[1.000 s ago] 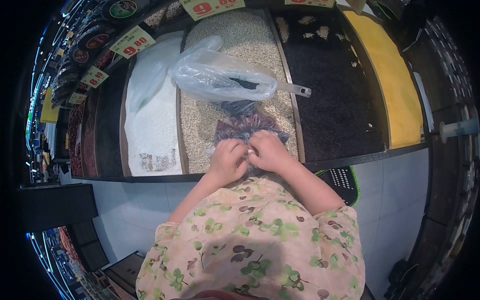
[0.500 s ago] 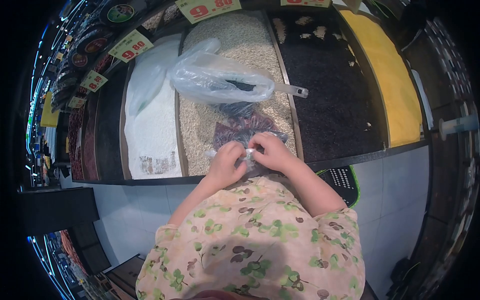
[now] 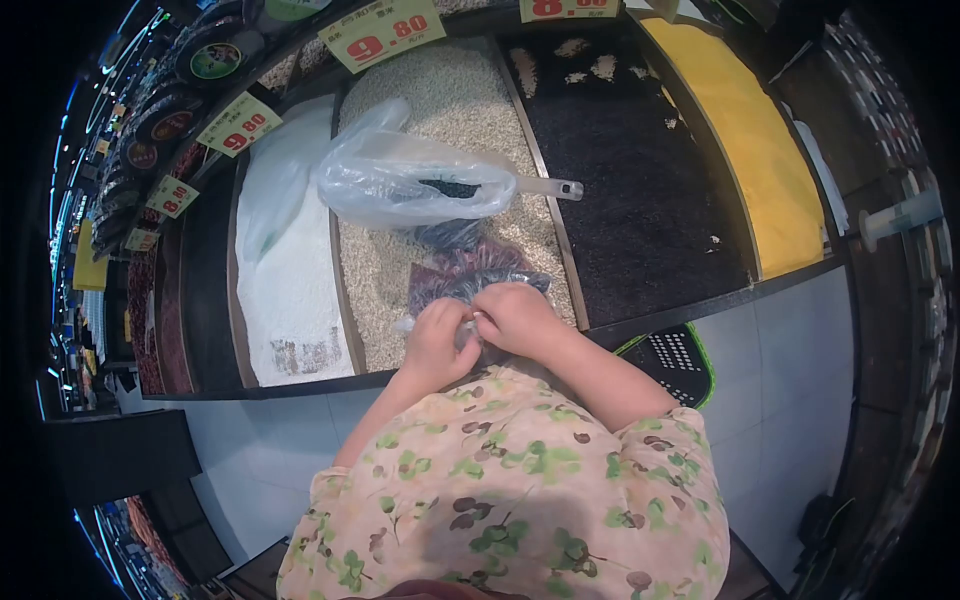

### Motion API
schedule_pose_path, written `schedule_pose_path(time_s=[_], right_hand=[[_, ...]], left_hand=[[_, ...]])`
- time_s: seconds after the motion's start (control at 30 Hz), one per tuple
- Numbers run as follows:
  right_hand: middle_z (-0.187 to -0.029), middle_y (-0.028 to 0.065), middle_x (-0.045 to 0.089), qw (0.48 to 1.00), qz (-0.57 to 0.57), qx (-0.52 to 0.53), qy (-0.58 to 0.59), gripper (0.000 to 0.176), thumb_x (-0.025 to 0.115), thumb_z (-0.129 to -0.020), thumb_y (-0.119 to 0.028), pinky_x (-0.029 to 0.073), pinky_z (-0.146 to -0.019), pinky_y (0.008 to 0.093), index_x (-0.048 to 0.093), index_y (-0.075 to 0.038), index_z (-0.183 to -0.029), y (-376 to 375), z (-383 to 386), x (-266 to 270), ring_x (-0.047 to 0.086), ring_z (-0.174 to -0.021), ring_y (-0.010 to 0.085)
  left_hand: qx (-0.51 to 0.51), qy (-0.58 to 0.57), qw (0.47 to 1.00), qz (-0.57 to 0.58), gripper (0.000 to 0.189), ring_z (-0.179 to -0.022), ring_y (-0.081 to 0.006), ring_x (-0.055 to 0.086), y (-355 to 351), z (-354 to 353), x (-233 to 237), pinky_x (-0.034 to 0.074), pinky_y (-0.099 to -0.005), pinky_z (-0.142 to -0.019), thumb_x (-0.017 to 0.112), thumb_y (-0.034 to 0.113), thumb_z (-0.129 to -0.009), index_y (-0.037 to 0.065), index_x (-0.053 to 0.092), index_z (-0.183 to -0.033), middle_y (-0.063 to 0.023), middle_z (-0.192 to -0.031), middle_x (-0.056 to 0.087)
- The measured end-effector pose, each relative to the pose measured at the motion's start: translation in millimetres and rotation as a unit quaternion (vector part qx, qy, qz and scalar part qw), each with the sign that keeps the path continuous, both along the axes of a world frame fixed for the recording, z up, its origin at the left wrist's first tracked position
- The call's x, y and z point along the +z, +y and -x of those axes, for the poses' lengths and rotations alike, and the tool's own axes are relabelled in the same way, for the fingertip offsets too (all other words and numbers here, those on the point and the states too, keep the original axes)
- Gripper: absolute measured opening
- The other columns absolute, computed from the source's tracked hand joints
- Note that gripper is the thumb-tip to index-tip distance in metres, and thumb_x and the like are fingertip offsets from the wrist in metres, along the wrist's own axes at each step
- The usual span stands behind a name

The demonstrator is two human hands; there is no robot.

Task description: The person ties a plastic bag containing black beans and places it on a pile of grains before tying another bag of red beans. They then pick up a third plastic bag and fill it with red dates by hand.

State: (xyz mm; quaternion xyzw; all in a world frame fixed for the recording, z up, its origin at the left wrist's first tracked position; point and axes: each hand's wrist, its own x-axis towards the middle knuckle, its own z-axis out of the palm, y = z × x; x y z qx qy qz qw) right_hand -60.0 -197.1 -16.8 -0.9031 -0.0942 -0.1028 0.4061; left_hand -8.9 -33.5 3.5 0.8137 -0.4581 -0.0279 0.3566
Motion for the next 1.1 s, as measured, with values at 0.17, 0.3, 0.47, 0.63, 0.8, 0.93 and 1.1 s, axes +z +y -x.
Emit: schedule_pose_path(time_s=[0.17,0.3,0.47,0.63,0.8,0.93,1.1], right_hand=[[-0.074,0.0127,0.060,0.995,-0.070,-0.041,0.062,0.015,0.057,-0.070,-0.015,0.047,-0.063,0.0383,0.060,-0.004,-0.080,-2.8,-0.9,-7.3,0.059,-0.071,0.0292],[-0.073,0.0115,0.060,0.963,-0.212,-0.094,0.134,0.014,0.057,-0.073,-0.012,0.045,-0.057,0.0327,0.061,-0.002,-0.082,-8.1,-3.9,-16.2,0.058,-0.063,0.0226],[-0.076,0.0104,0.060,0.948,-0.255,-0.124,0.143,0.015,0.055,-0.072,-0.007,0.045,-0.058,0.0323,0.062,-0.002,-0.084,-6.3,-1.6,-9.0,0.058,-0.065,0.0222],[-0.083,0.0084,0.056,0.998,0.035,0.009,-0.052,0.018,0.057,-0.069,-0.007,0.047,-0.069,0.0383,0.061,-0.006,-0.087,-12.2,-1.8,23.0,0.056,-0.079,0.0282],[-0.082,0.0100,0.057,0.996,0.093,-0.006,0.010,0.013,0.058,-0.070,-0.009,0.047,-0.066,0.0375,0.059,-0.006,-0.083,-6.2,1.8,23.1,0.056,-0.072,0.0300],[-0.083,0.0085,0.059,0.979,-0.106,-0.172,0.034,0.013,0.056,-0.072,-0.005,0.046,-0.064,0.0294,0.059,-0.006,-0.085,-17.3,0.2,2.0,0.058,-0.070,0.0194],[-0.095,0.0091,0.061,0.888,-0.433,0.058,0.144,0.017,0.060,-0.075,-0.007,0.046,-0.071,0.0301,0.058,-0.001,-0.091,-54.0,19.8,19.5,0.059,-0.082,0.0183]], left_hand=[[-0.005,-0.007,1.000,-0.015,0.023,-0.076,-0.0333,0.049,-3.9,-4.6,-1.3,0.040,-0.0405,-0.067,0.060,0.010,-0.063,0.003,0.047,-0.080,-0.0135,-0.078,0.048],[-0.020,-0.010,1.000,-0.012,0.022,-0.072,-0.0324,0.047,-4.6,1.1,-0.6,0.039,-0.0406,-0.064,0.060,0.008,-0.062,0.003,0.045,-0.077,-0.0123,-0.076,0.045],[-0.010,-0.001,1.000,0.011,0.022,-0.076,-0.0318,0.049,-1.9,1.6,-3.8,0.039,-0.0393,-0.065,0.060,0.005,-0.061,0.003,0.046,-0.078,-0.0117,-0.080,0.047],[-0.020,-0.064,0.998,0.015,0.023,-0.081,-0.0312,0.050,2.2,0.7,4.4,0.040,-0.0393,-0.070,0.062,0.004,-0.061,0.004,0.049,-0.081,-0.0109,-0.085,0.051],[0.000,-0.047,0.999,0.006,0.024,-0.082,-0.0312,0.051,3.0,1.6,6.1,0.039,-0.0401,-0.072,0.062,0.005,-0.061,0.004,0.051,-0.082,-0.0108,-0.085,0.052],[0.011,-0.022,0.999,-0.033,0.022,-0.073,-0.0297,0.053,5.9,9.1,-2.0,0.042,-0.0388,-0.066,0.062,0.004,-0.064,0.004,0.051,-0.083,-0.0107,-0.082,0.052],[0.098,0.249,0.963,0.002,0.017,-0.064,-0.0164,0.056,7.8,7.0,-3.6,0.042,-0.0286,-0.056,0.061,0.006,-0.072,0.002,0.048,-0.082,-0.0098,-0.078,0.054]])
